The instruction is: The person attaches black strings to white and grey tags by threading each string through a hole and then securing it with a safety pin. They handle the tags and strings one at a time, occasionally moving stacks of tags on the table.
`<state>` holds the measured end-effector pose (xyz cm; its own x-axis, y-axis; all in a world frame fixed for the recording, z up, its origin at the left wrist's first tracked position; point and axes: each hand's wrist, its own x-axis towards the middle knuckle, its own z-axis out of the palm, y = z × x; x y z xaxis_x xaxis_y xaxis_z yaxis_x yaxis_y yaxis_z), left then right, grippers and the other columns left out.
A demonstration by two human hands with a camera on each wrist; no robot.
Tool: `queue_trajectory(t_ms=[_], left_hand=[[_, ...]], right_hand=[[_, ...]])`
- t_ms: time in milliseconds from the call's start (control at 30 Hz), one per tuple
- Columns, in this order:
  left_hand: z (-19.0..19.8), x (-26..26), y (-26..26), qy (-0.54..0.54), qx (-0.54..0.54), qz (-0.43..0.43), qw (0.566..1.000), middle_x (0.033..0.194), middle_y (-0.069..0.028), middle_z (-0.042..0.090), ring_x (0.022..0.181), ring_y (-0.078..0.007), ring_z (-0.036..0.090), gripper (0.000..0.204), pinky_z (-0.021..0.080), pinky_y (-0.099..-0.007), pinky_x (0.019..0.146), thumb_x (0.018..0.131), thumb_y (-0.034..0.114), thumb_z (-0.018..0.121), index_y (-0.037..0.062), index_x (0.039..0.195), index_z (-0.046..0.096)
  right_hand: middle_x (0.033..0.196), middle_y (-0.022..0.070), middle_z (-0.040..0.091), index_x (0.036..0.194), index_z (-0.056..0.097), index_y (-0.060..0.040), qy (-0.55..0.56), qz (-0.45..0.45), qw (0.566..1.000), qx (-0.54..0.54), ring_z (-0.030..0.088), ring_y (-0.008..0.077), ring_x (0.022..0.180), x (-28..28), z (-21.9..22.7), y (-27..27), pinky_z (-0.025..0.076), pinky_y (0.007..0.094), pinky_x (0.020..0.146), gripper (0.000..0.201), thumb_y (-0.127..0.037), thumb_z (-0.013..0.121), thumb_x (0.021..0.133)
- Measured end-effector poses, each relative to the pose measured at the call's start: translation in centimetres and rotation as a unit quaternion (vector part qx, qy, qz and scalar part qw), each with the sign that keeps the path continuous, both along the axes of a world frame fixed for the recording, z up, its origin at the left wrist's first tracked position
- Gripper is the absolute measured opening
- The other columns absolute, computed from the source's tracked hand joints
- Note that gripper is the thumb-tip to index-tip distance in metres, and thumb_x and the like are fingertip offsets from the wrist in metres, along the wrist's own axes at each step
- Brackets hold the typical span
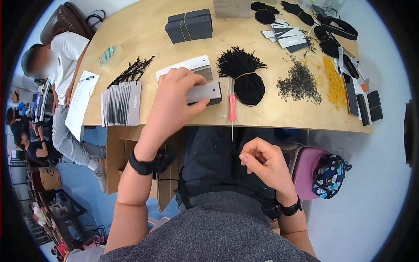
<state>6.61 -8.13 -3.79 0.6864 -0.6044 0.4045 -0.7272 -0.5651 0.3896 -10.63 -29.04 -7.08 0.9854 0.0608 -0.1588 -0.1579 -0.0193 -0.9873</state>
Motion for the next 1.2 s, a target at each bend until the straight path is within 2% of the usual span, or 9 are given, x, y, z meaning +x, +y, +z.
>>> queue_trajectory(t_ms=[133,300,367,667,733,833,933,1167,1200], left_hand=[[-0.3,-4.8,0.0,0.098,-0.093,-0.040,0.990,0.099,-0.0119,0.059,0.092,-0.0313,0.062,0.039,0.052,-0.0372,0.079,0.066,0.002,0.077,0.0033,0.104,0.066],[-5.6,-8.8,0.0,0.167,-0.112,-0.040,0.979,0.102,-0.0111,0.062,0.089,-0.0272,0.064,0.043,0.054,-0.0336,0.073,0.069,0.001,0.081,0.0047,0.110,0.070],[-7.4,-9.5,-0.2,0.151,-0.131,-0.034,0.979,0.102,-0.0111,0.063,0.089,-0.0265,0.065,0.044,0.054,-0.0330,0.073,0.070,0.000,0.081,0.0051,0.112,0.070],[-8.2,-9.7,-1.0,0.110,-0.148,-0.010,0.983,0.097,-0.0120,0.069,0.087,-0.0266,0.067,0.042,0.054,-0.0331,0.073,0.071,0.003,0.082,0.0036,0.112,0.071],[-8.1,-9.4,-1.2,0.243,-0.145,-0.001,0.959,0.093,-0.0122,0.071,0.083,-0.0223,0.069,0.037,0.054,-0.0308,0.074,0.074,0.004,0.081,0.0014,0.110,0.071],[-8.9,-8.5,-1.5,0.330,-0.172,0.015,0.928,0.094,-0.0119,0.073,0.083,-0.0163,0.070,0.031,0.054,-0.0283,0.076,0.078,0.003,0.078,-0.0005,0.108,0.070],[-8.5,-8.0,-1.9,0.360,-0.173,0.011,0.917,0.098,-0.0118,0.074,0.088,-0.0122,0.068,0.030,0.053,-0.0271,0.079,0.080,0.002,0.076,-0.0010,0.109,0.069],[-8.7,-8.0,-1.3,0.369,-0.198,-0.038,0.907,0.096,-0.0099,0.073,0.089,-0.0120,0.066,0.024,0.052,-0.0267,0.081,0.087,0.005,0.071,-0.0016,0.111,0.068],[-9.3,-7.9,-1.1,0.417,-0.211,-0.047,0.883,0.096,-0.0083,0.072,0.088,-0.0116,0.066,0.022,0.052,-0.0264,0.081,0.091,0.007,0.069,-0.0018,0.110,0.068]], right_hand=[[0.072,0.0005,0.062,0.092,0.062,-0.0011,-0.004,0.000,1.000,-0.010,0.056,0.0041,0.060,-0.7,0.2,-0.2,0.043,0.0203,0.056,0.009,-0.009,0.066,0.094],[0.071,0.0000,0.061,0.092,0.062,-0.0011,0.016,0.001,1.000,-0.006,0.056,0.0037,0.060,-1.3,-0.4,-0.4,0.043,0.0202,0.056,0.009,-0.009,0.066,0.094],[0.071,-0.0001,0.061,0.091,0.061,-0.0010,0.021,0.005,1.000,-0.011,0.056,0.0036,0.060,-1.4,-0.5,-0.3,0.043,0.0201,0.056,0.009,-0.009,0.066,0.094],[0.072,0.0002,0.061,0.091,0.061,-0.0009,0.027,0.001,1.000,0.004,0.056,0.0036,0.060,-1.0,-1.0,0.6,0.043,0.0206,0.055,0.010,-0.010,0.066,0.094],[0.072,0.0006,0.061,0.091,0.061,0.0000,-0.010,-0.038,0.999,-0.024,0.055,0.0038,0.062,-0.6,-2.0,1.1,0.044,0.0213,0.055,0.011,-0.009,0.066,0.094],[0.072,0.0013,0.061,0.091,0.060,0.0005,-0.038,-0.070,0.994,-0.069,0.056,0.0047,0.062,0.2,-3.4,1.5,0.044,0.0218,0.055,0.009,-0.006,0.067,0.092],[0.071,0.0022,0.060,0.090,0.060,0.0002,-0.106,-0.101,0.977,-0.155,0.055,0.0057,0.062,0.7,-3.7,1.7,0.044,0.0221,0.055,0.009,-0.004,0.068,0.090],[0.070,0.0028,0.060,0.088,0.062,-0.0010,-0.094,-0.120,0.968,-0.201,0.054,0.0066,0.059,0.5,-5.9,0.8,0.044,0.0226,0.054,0.009,-0.003,0.071,0.086],[0.070,0.0026,0.060,0.088,0.062,-0.0013,-0.081,-0.119,0.969,-0.198,0.054,0.0065,0.059,0.2,-6.2,0.5,0.044,0.0227,0.054,0.010,-0.003,0.071,0.086]])
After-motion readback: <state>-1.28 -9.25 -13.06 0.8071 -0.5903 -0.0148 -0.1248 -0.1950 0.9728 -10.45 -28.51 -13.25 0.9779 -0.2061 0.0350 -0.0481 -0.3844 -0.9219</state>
